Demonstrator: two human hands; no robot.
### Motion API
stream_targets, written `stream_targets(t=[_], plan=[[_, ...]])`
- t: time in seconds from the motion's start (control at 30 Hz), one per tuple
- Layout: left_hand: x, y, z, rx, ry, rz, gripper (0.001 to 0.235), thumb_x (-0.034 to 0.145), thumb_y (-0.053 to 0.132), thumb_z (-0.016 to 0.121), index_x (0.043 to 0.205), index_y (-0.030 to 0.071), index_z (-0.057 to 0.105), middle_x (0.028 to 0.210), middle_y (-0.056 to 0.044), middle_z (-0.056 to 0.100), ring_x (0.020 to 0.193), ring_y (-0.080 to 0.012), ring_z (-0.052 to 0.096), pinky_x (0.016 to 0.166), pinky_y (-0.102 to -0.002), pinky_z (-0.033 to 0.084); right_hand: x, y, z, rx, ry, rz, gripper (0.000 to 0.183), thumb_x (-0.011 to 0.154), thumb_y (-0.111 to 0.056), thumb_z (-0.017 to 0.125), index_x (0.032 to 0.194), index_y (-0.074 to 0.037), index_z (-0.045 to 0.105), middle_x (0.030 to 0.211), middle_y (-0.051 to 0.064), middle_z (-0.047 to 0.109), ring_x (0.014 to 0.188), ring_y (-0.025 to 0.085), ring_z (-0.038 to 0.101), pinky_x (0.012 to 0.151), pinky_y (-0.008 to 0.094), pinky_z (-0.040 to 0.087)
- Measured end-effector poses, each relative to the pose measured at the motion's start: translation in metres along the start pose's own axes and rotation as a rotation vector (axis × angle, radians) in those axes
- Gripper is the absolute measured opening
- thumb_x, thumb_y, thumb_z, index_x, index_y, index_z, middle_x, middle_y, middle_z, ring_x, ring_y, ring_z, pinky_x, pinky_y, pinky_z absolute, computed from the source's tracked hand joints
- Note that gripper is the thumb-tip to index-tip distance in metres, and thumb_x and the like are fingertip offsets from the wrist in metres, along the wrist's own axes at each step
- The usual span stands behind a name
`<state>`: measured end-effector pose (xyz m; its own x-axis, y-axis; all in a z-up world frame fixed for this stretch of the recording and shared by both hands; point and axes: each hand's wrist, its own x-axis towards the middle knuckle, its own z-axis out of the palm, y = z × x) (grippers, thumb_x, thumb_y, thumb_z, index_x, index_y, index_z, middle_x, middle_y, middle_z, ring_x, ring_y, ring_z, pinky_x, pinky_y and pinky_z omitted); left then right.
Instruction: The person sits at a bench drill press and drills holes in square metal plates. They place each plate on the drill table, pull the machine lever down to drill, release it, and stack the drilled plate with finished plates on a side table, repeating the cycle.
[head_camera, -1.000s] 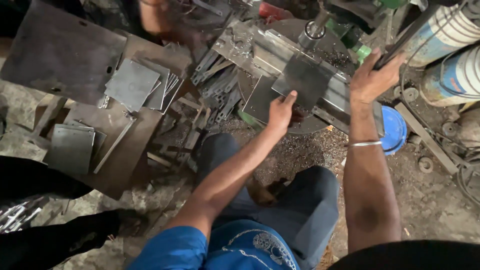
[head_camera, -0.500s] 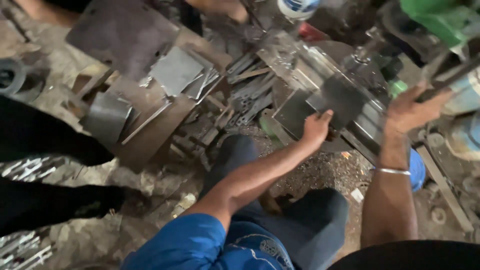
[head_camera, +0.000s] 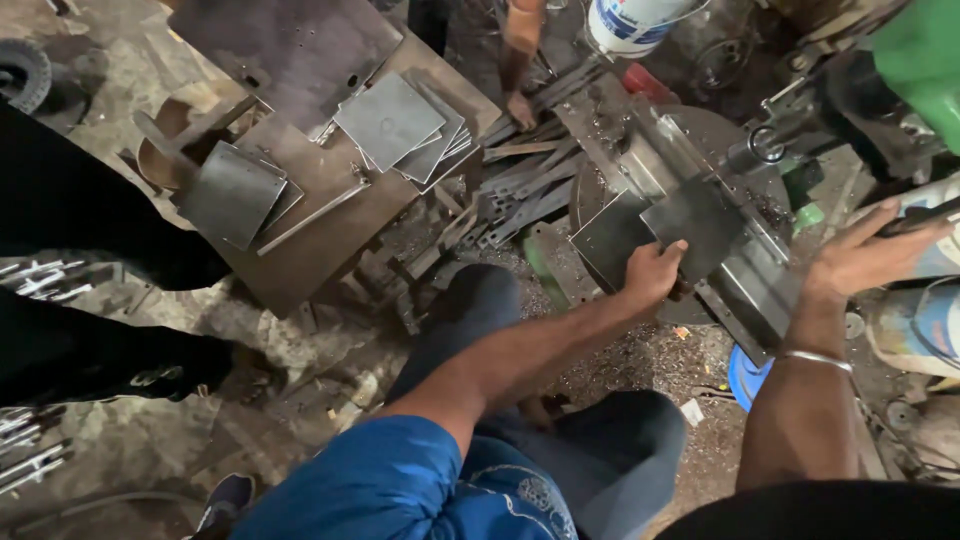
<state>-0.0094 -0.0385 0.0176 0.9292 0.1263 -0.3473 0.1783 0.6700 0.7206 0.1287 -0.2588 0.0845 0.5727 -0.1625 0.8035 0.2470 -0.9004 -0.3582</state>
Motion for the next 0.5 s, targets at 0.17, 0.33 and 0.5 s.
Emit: stream_targets(t=[0.17, 0.33, 0.5], plan=[[0.018, -0.025, 0.004, 0.066, 0.062, 0.007, 0.044, 0.102, 0.031, 0.065, 0.084, -0.009, 0.06, 0.065, -0.015, 0.06, 0.047, -0.0234, 0.062, 0.04, -0.041, 0.047, 0.013, -0.014, -0.012, 0.009, -0.072, 0.078, 0.072, 0.119, -0.039, 0.06, 0.155, 0.016, 0.031, 0.159, 0.036, 0.041, 0.15, 0.047, 0.041, 0.127, 0.047, 0.028], [0.017, -0.017, 0.003, 0.006, -0.054, 0.025, 0.042, 0.101, 0.032, 0.061, 0.083, -0.006, 0.063, 0.063, -0.014, 0.063, 0.047, -0.0222, 0.063, 0.04, -0.039, 0.047, -0.023, -0.051, -0.045, 0.0, -0.08, 0.002, 0.058, 0.12, -0.029, 0.061, 0.154, 0.013, 0.039, 0.151, 0.035, 0.051, 0.141, 0.047, 0.051, 0.124, 0.047, 0.035], [0.0, -0.006, 0.006, -0.065, -0.024, -0.017, 0.032, 0.1, 0.031, 0.061, 0.095, -0.001, 0.065, 0.065, -0.011, 0.064, 0.047, -0.0209, 0.063, 0.037, -0.037, 0.046, -0.04, -0.191, -0.143, 0.473, -0.187, 0.181, 0.075, 0.096, 0.007, 0.058, 0.163, -0.001, 0.023, 0.138, 0.017, 0.058, 0.114, 0.027, 0.058, 0.097, 0.038, 0.054]])
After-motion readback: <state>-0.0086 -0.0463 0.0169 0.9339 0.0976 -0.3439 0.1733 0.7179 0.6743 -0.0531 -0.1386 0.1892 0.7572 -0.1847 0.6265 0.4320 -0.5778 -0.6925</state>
